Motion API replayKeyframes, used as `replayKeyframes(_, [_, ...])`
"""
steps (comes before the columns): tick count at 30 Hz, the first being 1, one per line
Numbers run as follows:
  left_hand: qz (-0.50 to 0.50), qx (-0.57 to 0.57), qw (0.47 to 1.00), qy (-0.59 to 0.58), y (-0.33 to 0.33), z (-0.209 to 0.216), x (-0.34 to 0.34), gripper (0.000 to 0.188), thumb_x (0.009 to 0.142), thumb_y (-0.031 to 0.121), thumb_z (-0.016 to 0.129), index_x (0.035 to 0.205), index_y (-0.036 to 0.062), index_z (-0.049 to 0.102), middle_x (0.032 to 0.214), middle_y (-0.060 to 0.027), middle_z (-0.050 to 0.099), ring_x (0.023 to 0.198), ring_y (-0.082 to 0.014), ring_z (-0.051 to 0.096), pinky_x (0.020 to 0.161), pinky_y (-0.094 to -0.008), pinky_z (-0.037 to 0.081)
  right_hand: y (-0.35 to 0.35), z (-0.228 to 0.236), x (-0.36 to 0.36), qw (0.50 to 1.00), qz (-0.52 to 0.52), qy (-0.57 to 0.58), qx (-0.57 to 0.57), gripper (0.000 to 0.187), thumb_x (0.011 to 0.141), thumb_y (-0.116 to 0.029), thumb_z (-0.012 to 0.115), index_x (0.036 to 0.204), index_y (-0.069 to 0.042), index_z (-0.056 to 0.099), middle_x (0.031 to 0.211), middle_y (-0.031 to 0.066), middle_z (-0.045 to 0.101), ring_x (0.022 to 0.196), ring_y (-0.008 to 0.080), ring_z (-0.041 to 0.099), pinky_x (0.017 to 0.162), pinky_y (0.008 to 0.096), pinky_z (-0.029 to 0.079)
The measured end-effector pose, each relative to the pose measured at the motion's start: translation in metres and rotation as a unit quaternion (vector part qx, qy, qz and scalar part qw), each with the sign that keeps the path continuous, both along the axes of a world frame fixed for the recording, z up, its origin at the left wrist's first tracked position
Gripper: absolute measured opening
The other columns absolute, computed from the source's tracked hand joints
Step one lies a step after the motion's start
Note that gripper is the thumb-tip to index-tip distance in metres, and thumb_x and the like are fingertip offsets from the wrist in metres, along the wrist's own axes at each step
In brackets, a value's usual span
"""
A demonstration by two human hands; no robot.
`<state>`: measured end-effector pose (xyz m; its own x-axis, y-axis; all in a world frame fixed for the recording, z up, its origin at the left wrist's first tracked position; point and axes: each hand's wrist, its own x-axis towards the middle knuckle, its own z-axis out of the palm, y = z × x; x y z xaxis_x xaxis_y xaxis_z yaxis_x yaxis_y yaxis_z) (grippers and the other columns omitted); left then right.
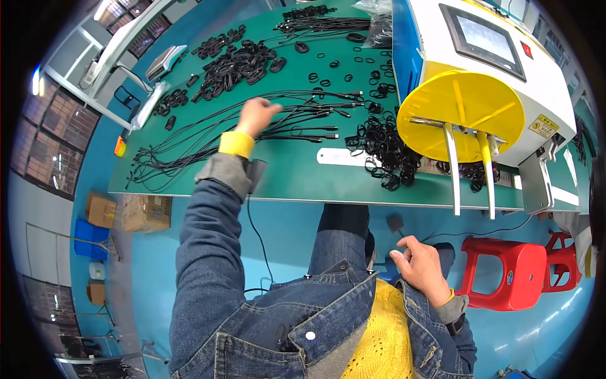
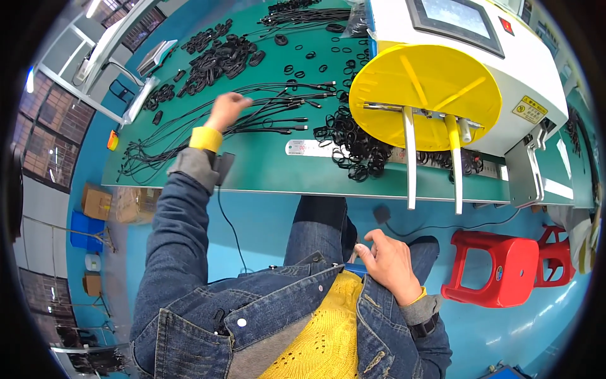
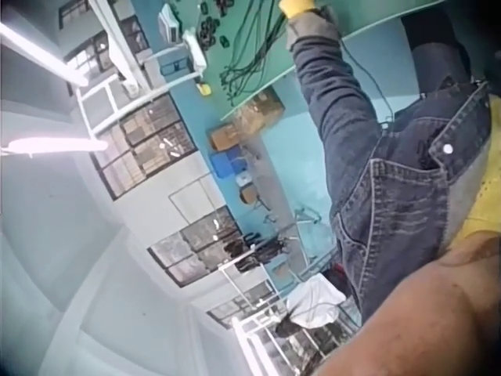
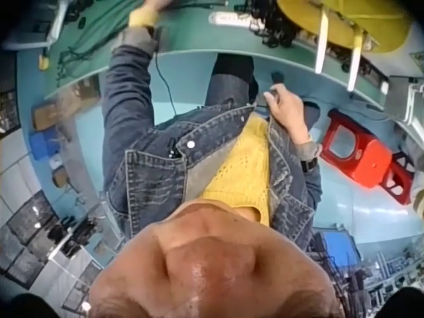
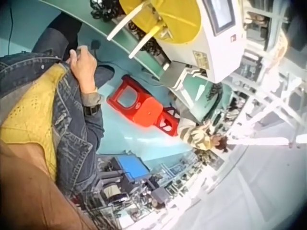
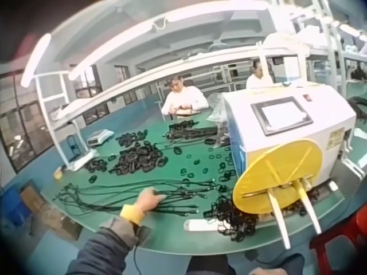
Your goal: The person picks up a cable, winds it around the spindles of a machine, and removes the coiled cable. They then wrap a tie around the cable and place the finished item onto a pile, repeating the process.
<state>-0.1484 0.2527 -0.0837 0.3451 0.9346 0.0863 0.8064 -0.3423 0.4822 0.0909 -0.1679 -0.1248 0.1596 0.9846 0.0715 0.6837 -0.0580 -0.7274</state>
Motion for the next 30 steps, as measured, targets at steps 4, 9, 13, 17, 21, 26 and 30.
replayKeyframes(4, [0.016,0.089,0.995,0.047,-0.026,-0.034,0.021,0.034,0.077,0.031,0.065,0.094,0.0006,0.065,0.085,-0.0159,0.065,0.086,-0.0295,0.062,0.076,-0.0383,0.048,-0.004,0.005,0.001,1.0,-0.003,-0.02,-0.008,0.02,0.077,-0.017,0.066,0.087,-0.003,0.055,0.055,0.0099,0.051,0.052,0.0274,0.054,0.05,0.0357,0.041])
replayKeyframes(9, [0.016,0.097,0.995,0.032,-0.016,-0.035,0.017,0.022,0.08,0.026,0.062,0.088,0.0055,0.066,0.083,-0.015,0.065,0.083,-0.0329,0.061,0.073,-0.0391,0.048,-0.011,0.004,0.003,0.999,-0.009,-0.014,-0.045,0.019,0.078,-0.019,0.064,0.088,-0.005,0.055,0.061,0.0119,0.056,0.059,0.0316,0.057,0.053,0.0406,0.044])
replayKeyframes(13, [0.107,0.222,0.967,-0.072,-0.006,-0.028,0.025,0.024,0.081,0.025,0.06,0.093,0.0039,0.064,0.084,-0.0173,0.064,0.079,-0.0312,0.062,0.07,-0.0385,0.048,-0.013,0.001,0.005,0.999,-0.009,-0.015,-0.041,0.019,0.079,-0.019,0.063,0.088,-0.004,0.055,0.064,0.014,0.058,0.062,0.0338,0.058,0.055,0.042,0.044])
replayKeyframes(17, [0.16,0.322,0.91,-0.205,0.02,-0.003,-0.008,0.024,0.086,0.029,0.056,0.091,0.0066,0.063,0.077,-0.012,0.063,0.067,-0.0261,0.059,0.062,-0.037,0.046,-0.014,0.003,0.005,1.0,-0.004,-0.012,0.003,0.018,0.077,-0.016,0.064,0.086,-0.003,0.055,0.057,0.0117,0.054,0.056,0.0307,0.056,0.051,0.0392,0.042])
replayKeyframes(21, [0.165,-0.2,0.821,-0.508,-0.007,0.041,-0.003,0.025,0.09,0.026,0.054,0.099,0.0042,0.063,0.08,-0.0053,0.065,0.055,-0.0112,0.051,0.054,-0.0244,0.041,-0.019,0.001,0.008,1.0,-0.002,-0.014,0.004,0.016,0.077,-0.014,0.065,0.086,-0.003,0.057,0.063,0.0124,0.057,0.057,0.0292,0.057,0.052,0.037,0.043])
replayKeyframes(26, [-0.123,0.192,0.882,-0.414,-0.118,0.089,0.043,0.017,0.091,0.009,0.052,0.097,-0.0006,0.064,0.073,0.0063,0.053,0.057,-0.0018,0.037,0.049,-0.0175,0.029,-0.018,0.021,0.009,0.981,-0.041,0.011,0.187,0.016,0.076,-0.008,0.065,0.09,-0.001,0.06,0.069,0.0134,0.058,0.057,0.0275,0.057,0.053,0.034,0.045])
replayKeyframes(30, [-0.256,0.228,0.904,-0.255,-0.202,0.108,0.059,0.011,0.085,0.002,0.056,0.094,0.0,0.063,0.065,0.0005,0.053,0.053,-0.0056,0.038,0.046,-0.0209,0.03,-0.014,0.075,0.021,0.92,-0.082,-0.097,0.37,0.031,0.07,-0.004,0.069,0.1,0.001,0.061,0.078,0.0116,0.059,0.06,0.0246,0.055,0.054,0.0308,0.046])
